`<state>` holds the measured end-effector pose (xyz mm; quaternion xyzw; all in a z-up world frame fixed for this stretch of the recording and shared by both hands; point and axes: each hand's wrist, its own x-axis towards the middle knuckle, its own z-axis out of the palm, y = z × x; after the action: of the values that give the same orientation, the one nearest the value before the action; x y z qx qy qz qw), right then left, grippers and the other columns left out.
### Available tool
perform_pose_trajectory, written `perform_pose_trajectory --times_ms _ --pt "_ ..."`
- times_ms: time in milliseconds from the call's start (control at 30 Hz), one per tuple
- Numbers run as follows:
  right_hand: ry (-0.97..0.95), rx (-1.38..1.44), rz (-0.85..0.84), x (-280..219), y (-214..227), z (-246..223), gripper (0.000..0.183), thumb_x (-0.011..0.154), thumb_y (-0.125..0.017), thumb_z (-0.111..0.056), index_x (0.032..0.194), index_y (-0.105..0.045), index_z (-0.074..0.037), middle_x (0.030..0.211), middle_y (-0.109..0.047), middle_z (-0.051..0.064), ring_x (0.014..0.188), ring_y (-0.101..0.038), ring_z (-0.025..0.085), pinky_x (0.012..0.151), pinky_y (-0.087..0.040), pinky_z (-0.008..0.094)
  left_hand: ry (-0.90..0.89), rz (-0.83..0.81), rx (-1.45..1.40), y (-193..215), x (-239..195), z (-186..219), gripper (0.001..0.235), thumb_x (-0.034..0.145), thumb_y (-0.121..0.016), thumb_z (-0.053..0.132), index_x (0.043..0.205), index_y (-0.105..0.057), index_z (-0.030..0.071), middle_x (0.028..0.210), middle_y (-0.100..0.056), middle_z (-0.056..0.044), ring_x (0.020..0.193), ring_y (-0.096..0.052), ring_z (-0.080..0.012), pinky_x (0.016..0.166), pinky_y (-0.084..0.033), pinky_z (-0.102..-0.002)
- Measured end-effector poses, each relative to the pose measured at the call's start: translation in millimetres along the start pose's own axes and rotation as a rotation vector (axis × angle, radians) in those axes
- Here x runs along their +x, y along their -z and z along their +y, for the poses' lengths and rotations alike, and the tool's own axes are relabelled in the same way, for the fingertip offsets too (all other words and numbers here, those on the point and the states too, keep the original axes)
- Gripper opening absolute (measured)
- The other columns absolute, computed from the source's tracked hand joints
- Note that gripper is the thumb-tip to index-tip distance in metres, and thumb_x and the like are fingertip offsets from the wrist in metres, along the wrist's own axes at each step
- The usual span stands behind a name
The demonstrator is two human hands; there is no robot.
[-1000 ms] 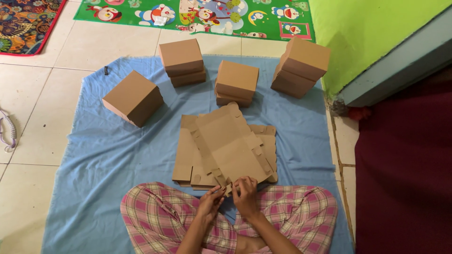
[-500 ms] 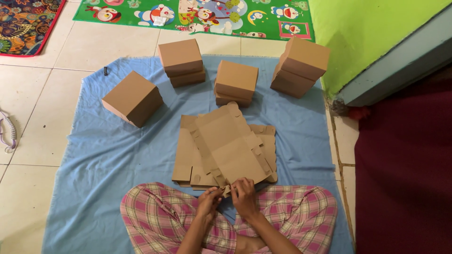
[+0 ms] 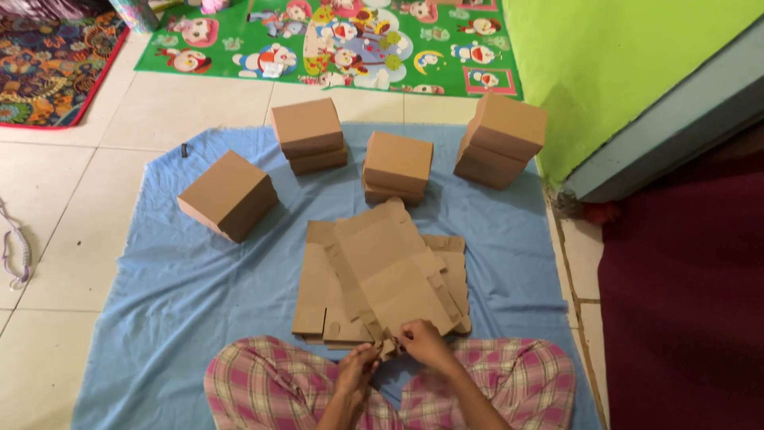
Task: The person sits on a cloth on the floor and folds flat die-cut cardboard blanks into open boxes, pressing the tabs and edges to shape them, and stacks the finished boxes with others on the cloth.
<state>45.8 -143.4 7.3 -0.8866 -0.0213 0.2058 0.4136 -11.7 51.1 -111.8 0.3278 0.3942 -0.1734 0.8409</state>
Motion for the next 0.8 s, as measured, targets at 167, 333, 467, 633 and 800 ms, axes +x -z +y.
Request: perform_pose_trajectory --times_ms 167,333,467,633,800 --pt "-0.053 0.194 -0.199 21 11 -4 0.008 0.078 -0.067 -0.001 0.081 -0.074 0.000 0.071 -0.073 0.005 0.057 -0.066 0.013 0.056 -0.054 0.025 0.029 -0.037 -0.075 3 1 -4 0.023 0.090 -0.069 -0.010 0.111 -0.061 -0.003 0.097 -0.067 -0.018 0.083 -0.063 -0.0244 0.075 -0.051 -0.030" --pt "-0.229 0.428 -0.309 35 10 1 0.003 0.082 -0.071 0.005 0.085 -0.073 0.005 0.075 -0.072 0.009 0.058 -0.069 0.015 0.054 -0.059 0.024 0.029 -0.057 -0.122 -4 3 0 0.023 0.088 -0.068 -0.013 0.109 -0.060 -0.006 0.098 -0.067 -0.022 0.085 -0.064 -0.0273 0.077 -0.054 -0.032" --pt "-0.252 0.501 -0.373 36 3 14 0.004 0.085 -0.072 0.007 0.089 -0.071 0.005 0.078 -0.071 0.011 0.061 -0.071 0.017 0.057 -0.060 0.023 0.043 -0.041 -0.072 -1 2 -1 0.021 0.089 -0.067 -0.014 0.109 -0.061 -0.008 0.097 -0.067 -0.023 0.082 -0.065 -0.0276 0.075 -0.055 -0.031" --pt "-0.250 0.511 -0.341 23 4 5 0.008 0.082 -0.072 0.006 0.090 -0.073 0.006 0.081 -0.072 0.011 0.066 -0.068 0.016 0.060 -0.060 0.025 0.051 -0.030 0.030 -20 -33 13 0.025 0.087 -0.070 -0.012 0.111 -0.064 -0.013 0.099 -0.072 -0.026 0.084 -0.067 -0.0289 0.075 -0.054 -0.032" --pt "-0.121 0.368 -0.314 36 2 27 0.012 0.076 -0.080 -0.004 0.087 -0.077 0.001 0.077 -0.073 0.005 0.067 -0.063 0.011 0.063 -0.052 0.022 0.031 -0.100 0.039 1 12 -10 0.034 0.089 -0.067 -0.011 0.123 -0.061 -0.008 0.103 -0.071 -0.025 0.089 -0.068 -0.0323 0.079 -0.057 -0.040"
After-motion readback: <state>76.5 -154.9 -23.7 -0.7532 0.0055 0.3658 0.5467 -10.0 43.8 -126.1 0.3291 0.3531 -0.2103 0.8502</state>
